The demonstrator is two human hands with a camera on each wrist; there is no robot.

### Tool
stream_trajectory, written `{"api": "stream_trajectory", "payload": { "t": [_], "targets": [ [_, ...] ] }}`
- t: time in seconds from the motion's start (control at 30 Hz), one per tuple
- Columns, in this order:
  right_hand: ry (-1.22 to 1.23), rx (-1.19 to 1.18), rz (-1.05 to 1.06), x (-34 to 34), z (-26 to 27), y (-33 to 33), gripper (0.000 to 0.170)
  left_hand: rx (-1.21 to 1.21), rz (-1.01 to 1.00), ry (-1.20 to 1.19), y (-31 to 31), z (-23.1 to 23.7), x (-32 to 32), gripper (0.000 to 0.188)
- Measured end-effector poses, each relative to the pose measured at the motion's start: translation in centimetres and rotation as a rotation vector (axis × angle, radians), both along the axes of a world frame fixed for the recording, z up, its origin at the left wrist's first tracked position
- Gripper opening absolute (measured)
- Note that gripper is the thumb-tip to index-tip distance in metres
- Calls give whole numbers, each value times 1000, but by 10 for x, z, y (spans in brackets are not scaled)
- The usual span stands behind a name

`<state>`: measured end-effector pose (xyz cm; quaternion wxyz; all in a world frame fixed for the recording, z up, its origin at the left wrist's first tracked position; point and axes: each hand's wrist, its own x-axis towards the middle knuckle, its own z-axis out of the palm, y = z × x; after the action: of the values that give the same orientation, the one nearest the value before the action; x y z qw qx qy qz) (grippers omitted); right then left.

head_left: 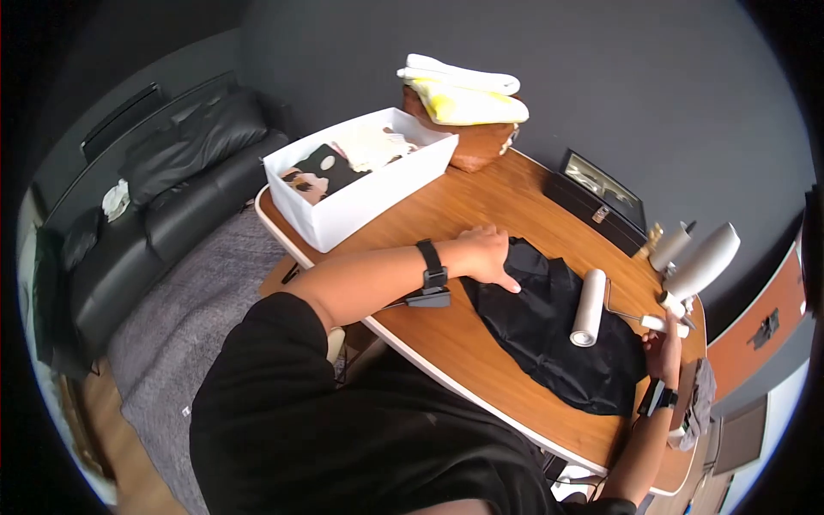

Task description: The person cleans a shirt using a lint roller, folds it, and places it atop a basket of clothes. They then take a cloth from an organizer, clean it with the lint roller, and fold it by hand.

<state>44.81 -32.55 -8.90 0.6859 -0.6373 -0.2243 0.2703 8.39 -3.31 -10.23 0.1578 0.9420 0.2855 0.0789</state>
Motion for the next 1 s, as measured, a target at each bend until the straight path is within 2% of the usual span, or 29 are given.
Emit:
{"api": "stream_trajectory", "payload": {
  "t": [0.13,0.17,0.2,0.27,0.3,0.43,0.5,0.57,0.67,0.73,0.77,0.83,1.0],
  "targets": [
    [-41,-76,86,-23,2,10,40,-98,-18,-73,12,-6,2,91],
    [-38,-57,81,-22,2,10,40,-119,-6,-103,13,-7,4,80],
    [-36,-61,68,-17,0,8,40,-123,-19,-101,17,-9,6,80],
    [-24,-4,83,7,-5,0,39,-202,-17,-74,26,-14,11,65],
    [3,-14,20,22,-7,-5,38,-201,18,-58,25,-13,12,55],
    [34,97,-126,82,-20,-37,29,-293,13,-79,14,5,3,51],
    [18,167,-198,94,-25,-46,28,-403,41,-105,19,6,5,51],
    [10,233,-373,85,-18,-45,27,-380,85,-144,24,6,5,47],
    [11,207,-327,96,-25,-42,26,-449,156,-226,36,7,5,41],
    [81,201,-250,66,-12,-33,30,-486,131,-279,51,7,3,38],
    [63,194,-239,70,-14,-28,32,-423,120,-347,57,5,1,38],
    [49,129,-228,60,-11,-24,37,-528,110,-388,59,23,-10,39],
    [80,200,-238,62,-15,-28,36,-711,105,-523,69,51,-30,48]
  ]
}}
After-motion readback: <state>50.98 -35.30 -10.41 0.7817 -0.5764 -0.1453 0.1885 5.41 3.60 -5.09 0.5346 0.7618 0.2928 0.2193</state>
